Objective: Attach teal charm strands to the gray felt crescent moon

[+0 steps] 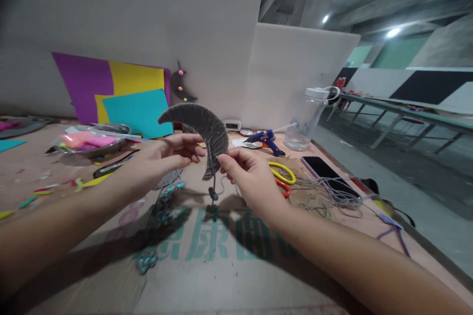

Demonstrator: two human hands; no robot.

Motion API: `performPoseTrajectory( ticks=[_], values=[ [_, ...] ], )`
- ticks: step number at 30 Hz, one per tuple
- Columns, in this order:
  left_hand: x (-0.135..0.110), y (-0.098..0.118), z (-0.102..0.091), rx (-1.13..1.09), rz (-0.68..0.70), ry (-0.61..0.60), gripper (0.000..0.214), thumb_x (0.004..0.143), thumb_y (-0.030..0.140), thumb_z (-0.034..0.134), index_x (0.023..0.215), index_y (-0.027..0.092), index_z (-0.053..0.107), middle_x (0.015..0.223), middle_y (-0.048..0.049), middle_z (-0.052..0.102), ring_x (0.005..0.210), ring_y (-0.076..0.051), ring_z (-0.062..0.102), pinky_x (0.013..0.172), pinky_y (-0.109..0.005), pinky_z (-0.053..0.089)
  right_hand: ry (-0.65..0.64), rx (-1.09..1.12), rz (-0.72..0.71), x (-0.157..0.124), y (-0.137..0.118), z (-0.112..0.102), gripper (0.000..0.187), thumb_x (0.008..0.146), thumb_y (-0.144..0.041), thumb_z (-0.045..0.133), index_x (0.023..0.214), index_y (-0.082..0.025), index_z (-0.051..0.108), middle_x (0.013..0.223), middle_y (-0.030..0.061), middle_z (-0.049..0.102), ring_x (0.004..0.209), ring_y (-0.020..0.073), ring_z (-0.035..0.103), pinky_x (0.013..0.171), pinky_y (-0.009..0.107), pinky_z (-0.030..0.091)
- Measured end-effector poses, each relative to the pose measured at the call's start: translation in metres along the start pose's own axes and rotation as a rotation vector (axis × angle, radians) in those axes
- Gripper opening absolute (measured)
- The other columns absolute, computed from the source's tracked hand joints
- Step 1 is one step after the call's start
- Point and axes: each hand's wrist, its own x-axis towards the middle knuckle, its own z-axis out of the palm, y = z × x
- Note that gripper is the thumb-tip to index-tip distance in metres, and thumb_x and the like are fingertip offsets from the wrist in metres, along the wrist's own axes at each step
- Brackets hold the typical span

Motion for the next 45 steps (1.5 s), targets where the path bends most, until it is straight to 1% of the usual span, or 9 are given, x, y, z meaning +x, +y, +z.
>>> performPoseTrajectory(
  ticks=[5, 10, 14, 21, 24, 27, 34, 39, 45],
  values=[
    [-0.007, 0.015, 0.009, 0.151, 0.079, -0.076, 0.029, 0.091, 0.037, 0.059, 0.110, 0.018, 0.071, 0.114, -0.0072, 0.073, 0.110, -0.023, 0.065, 0.095, -0.034, 0.049, -0.013, -0.031, 0.015, -0.003, 0.007, 0.008, 0.025, 0.088, -0.040, 0.065, 0.075, -0.019, 0.062, 0.064, -0.0029, 0.057, 0.057, 0.0101, 0.050, 0.055, 0.024, 0.042],
    [-0.014, 0.019, 0.007, 0.427, 0.105, 0.049, 0.034, 0.093, 0.048, 0.058, 0.094, 0.018, 0.073, 0.104, -0.0056, 0.075, 0.100, -0.023, 0.067, 0.086, -0.032, 0.052, -0.035, -0.041, 0.048, -0.007, 0.005, 0.012, 0.024, 0.085, -0.039, 0.064, 0.074, -0.018, 0.061, 0.064, -0.0024, 0.056, 0.056, 0.0101, 0.048, 0.055, 0.025, 0.039],
    [-0.014, 0.017, 0.005, 0.511, 0.085, 0.089, 0.037, 0.090, 0.053, 0.059, 0.090, 0.019, 0.073, 0.097, -0.0054, 0.076, 0.094, -0.023, 0.068, 0.081, -0.031, 0.052, -0.058, -0.034, 0.052, -0.009, 0.004, 0.014, 0.023, 0.085, -0.037, 0.064, 0.073, -0.018, 0.061, 0.064, -0.0024, 0.056, 0.057, 0.0102, 0.048, 0.056, 0.025, 0.038],
    [-0.011, 0.013, 0.003, 0.489, 0.160, 0.055, 0.043, 0.096, 0.051, 0.053, 0.074, 0.018, 0.070, 0.079, -0.0023, 0.071, 0.080, -0.018, 0.065, 0.074, -0.028, 0.048, -0.095, -0.004, 0.060, -0.011, 0.004, 0.014, 0.023, 0.086, -0.036, 0.064, 0.071, -0.018, 0.060, 0.064, -0.0026, 0.057, 0.057, 0.0097, 0.049, 0.056, 0.025, 0.040],
    [-0.011, 0.010, 0.003, 0.310, 0.233, 0.015, 0.048, 0.102, 0.049, 0.040, 0.082, 0.017, 0.069, 0.084, -0.0027, 0.071, 0.083, -0.016, 0.065, 0.077, -0.027, 0.048, -0.061, 0.013, 0.041, -0.007, 0.003, 0.010, 0.024, 0.087, -0.037, 0.065, 0.072, -0.019, 0.061, 0.063, -0.0028, 0.058, 0.056, 0.0096, 0.050, 0.054, 0.024, 0.041],
    [-0.011, 0.008, 0.005, 0.190, 0.206, -0.015, 0.049, 0.103, 0.049, 0.035, 0.092, 0.017, 0.071, 0.090, -0.0030, 0.072, 0.086, -0.015, 0.066, 0.081, -0.026, 0.049, -0.027, 0.032, -0.005, -0.002, 0.003, 0.005, 0.023, 0.088, -0.037, 0.067, 0.075, -0.019, 0.063, 0.063, -0.0031, 0.059, 0.058, 0.0096, 0.052, 0.056, 0.024, 0.042],
    [-0.013, 0.017, 0.012, 0.280, 0.149, -0.061, 0.026, 0.093, 0.042, 0.060, 0.094, 0.020, 0.073, 0.096, -0.0011, 0.076, 0.093, -0.017, 0.068, 0.081, -0.026, 0.052, -0.006, 0.046, -0.049, -0.002, 0.003, 0.002, 0.024, 0.089, -0.039, 0.068, 0.076, -0.020, 0.065, 0.064, -0.0036, 0.060, 0.059, 0.0090, 0.053, 0.056, 0.023, 0.044],
    [-0.017, 0.023, 0.014, 0.356, 0.111, 0.006, 0.014, 0.089, 0.030, 0.062, 0.092, 0.021, 0.073, 0.093, 0.0010, 0.076, 0.089, -0.016, 0.067, 0.080, -0.025, 0.052, 0.005, 0.008, -0.040, -0.004, 0.004, 0.005, 0.022, 0.088, -0.037, 0.068, 0.075, -0.019, 0.065, 0.063, -0.0032, 0.060, 0.059, 0.0095, 0.053, 0.055, 0.023, 0.044],
    [-0.017, 0.021, 0.014, 0.404, 0.113, 0.003, 0.017, 0.088, 0.036, 0.063, 0.083, 0.020, 0.068, 0.084, 0.0009, 0.071, 0.082, -0.016, 0.064, 0.074, -0.025, 0.051, -0.020, 0.006, -0.067, -0.007, 0.002, 0.008, 0.019, 0.089, -0.032, 0.066, 0.074, -0.018, 0.064, 0.063, -0.0036, 0.057, 0.057, 0.0083, 0.050, 0.054, 0.022, 0.041]
  ],
)
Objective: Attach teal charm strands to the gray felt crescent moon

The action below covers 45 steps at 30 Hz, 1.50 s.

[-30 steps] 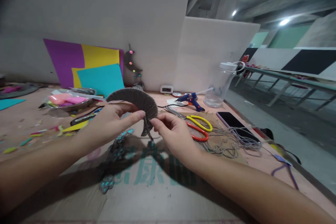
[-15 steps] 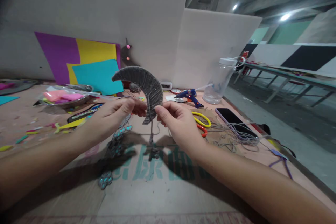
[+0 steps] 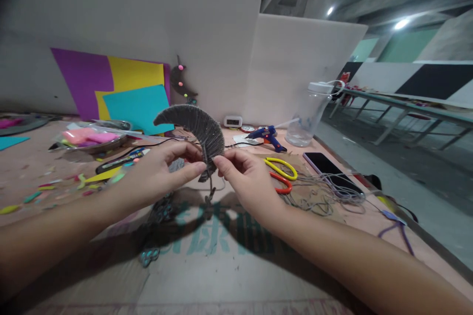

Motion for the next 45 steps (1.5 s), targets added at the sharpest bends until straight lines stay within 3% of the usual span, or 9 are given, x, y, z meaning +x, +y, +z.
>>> performPoseTrajectory(
  ticks=[12, 16, 21, 26, 30, 33, 37, 41, 45],
  values=[
    [-0.003, 0.001, 0.006, 0.130, 0.070, 0.017, 0.013, 0.087, 0.032, 0.064, 0.084, 0.019, 0.059, 0.084, -0.0007, 0.066, 0.081, -0.017, 0.061, 0.076, -0.028, 0.049, -0.009, -0.044, 0.022, -0.002, -0.003, 0.003, 0.022, 0.088, -0.034, 0.064, 0.071, -0.020, 0.061, 0.063, -0.0032, 0.054, 0.057, 0.0102, 0.048, 0.055, 0.024, 0.040],
    [0.002, -0.005, -0.001, 0.039, 0.067, -0.034, 0.024, 0.083, 0.041, 0.070, 0.091, 0.020, 0.062, 0.091, -0.0021, 0.067, 0.086, -0.019, 0.062, 0.077, -0.029, 0.049, 0.003, -0.041, 0.028, -0.001, -0.003, 0.001, 0.026, 0.088, -0.039, 0.064, 0.070, -0.020, 0.060, 0.062, -0.0030, 0.054, 0.058, 0.0112, 0.048, 0.056, 0.025, 0.041],
    [0.008, -0.019, -0.010, -0.118, 0.007, 0.028, 0.039, 0.095, 0.054, 0.052, 0.087, 0.019, 0.065, 0.088, -0.0034, 0.070, 0.084, -0.019, 0.065, 0.078, -0.030, 0.049, -0.028, -0.037, 0.070, -0.002, 0.000, 0.002, 0.026, 0.089, -0.039, 0.064, 0.072, -0.019, 0.060, 0.064, -0.0023, 0.056, 0.059, 0.0107, 0.050, 0.057, 0.025, 0.041],
    [0.008, -0.016, -0.007, -0.194, -0.099, 0.002, 0.040, 0.092, 0.053, 0.058, 0.087, 0.015, 0.069, 0.082, -0.0041, 0.073, 0.078, -0.018, 0.066, 0.071, -0.028, 0.052, -0.121, -0.001, 0.108, -0.006, 0.002, 0.005, 0.030, 0.089, -0.045, 0.063, 0.074, -0.019, 0.061, 0.065, -0.0015, 0.057, 0.060, 0.0115, 0.051, 0.058, 0.026, 0.044],
    [0.007, -0.010, -0.005, -0.225, -0.112, -0.012, 0.037, 0.092, 0.049, 0.059, 0.083, 0.015, 0.070, 0.082, -0.0047, 0.075, 0.077, -0.017, 0.067, 0.069, -0.027, 0.053, -0.095, 0.107, 0.051, 0.001, 0.005, 0.000, 0.026, 0.094, -0.045, 0.058, 0.092, -0.020, 0.063, 0.074, -0.0007, 0.061, 0.063, 0.0118, 0.055, 0.061, 0.028, 0.047],
    [0.008, -0.011, -0.008, -0.218, -0.111, -0.017, 0.036, 0.092, 0.049, 0.060, 0.082, 0.016, 0.070, 0.083, -0.0047, 0.075, 0.076, -0.017, 0.067, 0.069, -0.027, 0.053, -0.012, 0.140, 0.019, 0.013, 0.008, -0.008, 0.016, 0.089, -0.025, 0.061, 0.105, -0.021, 0.060, 0.079, -0.0022, 0.062, 0.063, 0.0104, 0.056, 0.062, 0.027, 0.048],
    [0.011, -0.014, -0.013, -0.184, -0.106, 0.032, 0.035, 0.091, 0.049, 0.060, 0.083, 0.017, 0.070, 0.077, -0.0031, 0.072, 0.074, -0.017, 0.066, 0.072, -0.028, 0.053, 0.002, 0.036, -0.016, 0.024, 0.006, -0.018, 0.018, 0.082, -0.010, 0.055, 0.094, -0.021, 0.062, 0.077, -0.0034, 0.058, 0.062, 0.0097, 0.056, 0.065, 0.028, 0.050],
    [0.014, -0.010, -0.018, -0.188, -0.091, 0.060, 0.033, 0.091, 0.046, 0.059, 0.077, 0.016, 0.066, 0.074, -0.0030, 0.070, 0.071, -0.016, 0.064, 0.071, -0.028, 0.052, -0.030, -0.076, -0.037, 0.025, 0.000, -0.021, 0.008, 0.085, -0.015, 0.060, 0.088, -0.021, 0.064, 0.083, -0.0005, 0.063, 0.069, 0.0120, 0.061, 0.070, 0.030, 0.052],
    [0.014, -0.008, -0.019, -0.178, -0.092, 0.062, 0.032, 0.090, 0.044, 0.059, 0.076, 0.016, 0.066, 0.073, -0.0032, 0.070, 0.070, -0.016, 0.064, 0.070, -0.028, 0.052, -0.075, -0.076, 0.026, 0.022, -0.004, -0.021, 0.007, 0.089, -0.027, 0.063, 0.085, -0.021, 0.062, 0.065, -0.0033, 0.059, 0.055, 0.0110, 0.057, 0.056, 0.027, 0.047]
  ],
)
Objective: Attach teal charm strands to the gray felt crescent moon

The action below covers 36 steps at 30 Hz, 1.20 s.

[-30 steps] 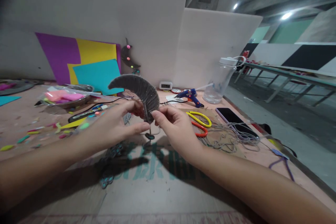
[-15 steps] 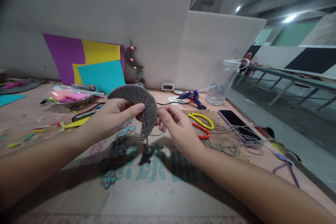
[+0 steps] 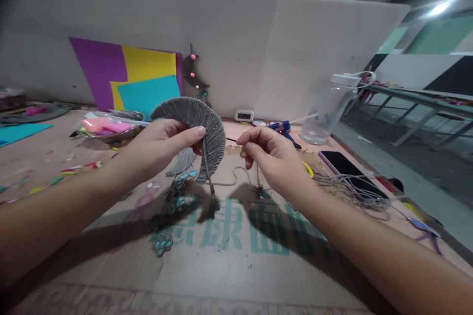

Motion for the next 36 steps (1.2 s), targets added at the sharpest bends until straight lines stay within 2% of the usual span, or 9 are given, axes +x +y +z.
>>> performPoseTrajectory(
  ticks=[3, 6, 8, 16, 20, 22, 24, 33, 36],
  values=[
    [-0.001, -0.006, 0.002, 0.029, -0.024, -0.036, 0.039, 0.089, 0.052, 0.060, 0.077, 0.016, 0.069, 0.076, -0.0044, 0.072, 0.073, -0.018, 0.065, 0.070, -0.030, 0.051, -0.067, -0.005, 0.034, -0.003, -0.002, 0.002, 0.026, 0.092, -0.047, 0.061, 0.091, -0.021, 0.062, 0.055, -0.0057, 0.052, 0.047, 0.0110, 0.050, 0.047, 0.026, 0.040],
    [-0.002, -0.011, 0.007, 0.029, -0.050, -0.077, 0.042, 0.089, 0.055, 0.059, 0.079, 0.016, 0.070, 0.079, -0.0054, 0.073, 0.075, -0.019, 0.066, 0.070, -0.031, 0.051, -0.195, -0.026, 0.023, -0.007, -0.002, 0.005, 0.049, 0.090, -0.067, 0.052, 0.079, -0.020, 0.059, 0.058, -0.0037, 0.052, 0.048, 0.0096, 0.046, 0.048, 0.026, 0.037],
    [-0.003, -0.012, 0.011, 0.018, -0.040, -0.114, 0.041, 0.090, 0.052, 0.058, 0.079, 0.015, 0.068, 0.080, -0.0054, 0.073, 0.076, -0.019, 0.066, 0.070, -0.030, 0.050, -0.241, -0.047, 0.009, -0.009, 0.000, 0.008, 0.054, 0.090, -0.069, 0.050, 0.072, -0.019, 0.057, 0.062, -0.0024, 0.054, 0.050, 0.0087, 0.044, 0.050, 0.026, 0.037],
    [-0.008, -0.009, 0.009, 0.230, 0.131, -0.215, 0.050, 0.096, 0.053, 0.048, 0.062, 0.018, 0.060, 0.064, -0.0001, 0.059, 0.064, -0.015, 0.056, 0.060, -0.028, 0.040, -0.095, -0.188, 0.010, -0.013, 0.010, 0.013, 0.051, 0.093, -0.062, 0.051, 0.063, -0.020, 0.053, 0.054, -0.0046, 0.045, 0.051, 0.0105, 0.043, 0.051, 0.027, 0.034],
    [-0.017, -0.005, 0.008, 0.414, 0.397, -0.014, 0.022, 0.090, 0.041, 0.066, 0.091, 0.020, 0.071, 0.078, -0.0004, 0.064, 0.070, -0.014, 0.055, 0.066, -0.028, 0.041, -0.046, -0.266, -0.052, -0.013, 0.010, 0.011, 0.052, 0.095, -0.058, 0.050, 0.059, -0.020, 0.050, 0.054, -0.0040, 0.046, 0.052, 0.0106, 0.043, 0.053, 0.027, 0.033],
    [-0.020, -0.003, 0.010, 0.516, 0.560, 0.074, 0.020, 0.090, 0.031, 0.067, 0.106, 0.021, 0.071, 0.085, -0.0030, 0.065, 0.076, -0.016, 0.056, 0.070, -0.030, 0.042, -0.042, -0.307, -0.084, -0.014, 0.007, 0.011, 0.050, 0.096, -0.056, 0.051, 0.060, -0.021, 0.051, 0.056, -0.0032, 0.048, 0.054, 0.0111, 0.046, 0.053, 0.027, 0.033],
    [-0.020, -0.003, 0.011, 0.587, 0.660, 0.122, 0.018, 0.093, 0.026, 0.063, 0.108, 0.021, 0.072, 0.085, -0.0044, 0.064, 0.078, -0.017, 0.055, 0.069, -0.031, 0.042, -0.052, -0.329, -0.110, -0.014, 0.003, 0.011, 0.048, 0.096, -0.054, 0.052, 0.061, -0.021, 0.052, 0.056, -0.0026, 0.050, 0.054, 0.0114, 0.047, 0.052, 0.027, 0.033],
    [-0.017, 0.000, 0.002, 0.679, 0.747, 0.146, 0.022, 0.099, 0.032, 0.054, 0.097, 0.024, 0.074, 0.084, -0.0037, 0.066, 0.080, -0.018, 0.057, 0.079, -0.035, 0.043, -0.075, -0.436, -0.226, -0.012, -0.018, 0.015, 0.047, 0.096, -0.054, 0.052, 0.063, -0.021, 0.056, 0.055, -0.0007, 0.051, 0.052, 0.0126, 0.047, 0.049, 0.028, 0.032],
    [-0.015, 0.000, 0.000, 0.708, 0.828, 0.165, 0.022, 0.100, 0.032, 0.052, 0.097, 0.025, 0.073, 0.084, -0.0030, 0.067, 0.085, -0.018, 0.060, 0.080, -0.034, 0.043, -0.071, -0.477, -0.254, -0.013, -0.020, 0.013, 0.046, 0.095, -0.055, 0.053, 0.065, -0.021, 0.058, 0.056, -0.0006, 0.053, 0.051, 0.0126, 0.047, 0.049, 0.027, 0.034]
  ],
)
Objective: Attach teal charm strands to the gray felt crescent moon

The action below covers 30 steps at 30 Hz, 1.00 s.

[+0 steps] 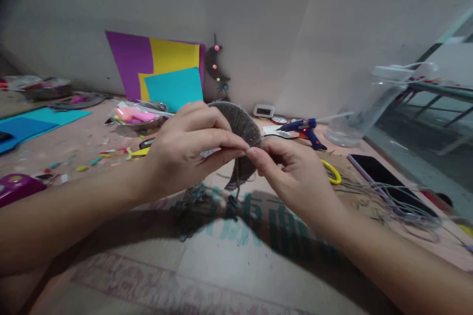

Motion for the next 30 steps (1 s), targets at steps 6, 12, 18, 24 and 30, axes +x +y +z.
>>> performPoseTrajectory(
  ticks=[6, 12, 18, 24, 30],
  values=[
    [0.000, 0.000, 0.003, 0.064, 0.065, -0.006, 0.018, 0.100, 0.028, 0.050, 0.093, 0.022, 0.065, 0.092, -0.0047, 0.067, 0.092, -0.021, 0.059, 0.081, -0.036, 0.041, 0.001, -0.055, -0.054, -0.002, -0.002, -0.001, 0.044, 0.096, -0.049, 0.054, 0.063, -0.020, 0.059, 0.054, -0.0018, 0.054, 0.049, 0.0108, 0.048, 0.047, 0.025, 0.035],
    [0.000, 0.000, -0.001, 0.015, -0.053, -0.031, 0.015, 0.099, 0.023, 0.044, 0.097, 0.021, 0.058, 0.095, -0.0056, 0.065, 0.093, -0.023, 0.059, 0.085, -0.039, 0.041, 0.069, -0.002, 0.081, 0.004, 0.010, -0.001, 0.049, 0.095, -0.050, 0.055, 0.056, -0.020, 0.053, 0.049, -0.0031, 0.048, 0.046, 0.0099, 0.044, 0.046, 0.025, 0.032],
    [0.006, -0.005, -0.004, -0.020, -0.180, -0.104, 0.031, 0.103, 0.029, 0.033, 0.084, 0.020, 0.056, 0.085, -0.0064, 0.062, 0.084, -0.022, 0.058, 0.079, -0.038, 0.041, 0.214, 0.214, 0.232, 0.011, 0.018, -0.011, 0.047, 0.093, -0.052, 0.059, 0.059, -0.021, 0.050, 0.049, -0.0044, 0.046, 0.045, 0.0092, 0.042, 0.044, 0.025, 0.030],
    [0.004, -0.014, 0.005, -0.296, -0.360, -0.237, 0.024, 0.096, 0.032, 0.053, 0.078, 0.019, 0.062, 0.081, -0.0017, 0.066, 0.079, -0.017, 0.061, 0.072, -0.029, 0.043, 0.205, 0.188, 0.171, 0.005, 0.011, -0.016, 0.051, 0.090, -0.062, 0.056, 0.060, -0.022, 0.053, 0.052, -0.0024, 0.050, 0.047, 0.0107, 0.046, 0.045, 0.025, 0.033],
    [-0.001, -0.009, 0.012, -0.471, -0.650, -0.384, 0.027, 0.098, 0.038, 0.051, 0.117, 0.027, 0.067, 0.079, 0.0016, 0.073, 0.085, -0.019, 0.067, 0.079, -0.032, 0.047, 0.152, 0.185, 0.135, 0.001, 0.011, -0.011, 0.048, 0.096, -0.053, 0.052, 0.060, -0.021, 0.049, 0.052, -0.0033, 0.050, 0.048, 0.0093, 0.046, 0.047, 0.024, 0.035]
  ],
)
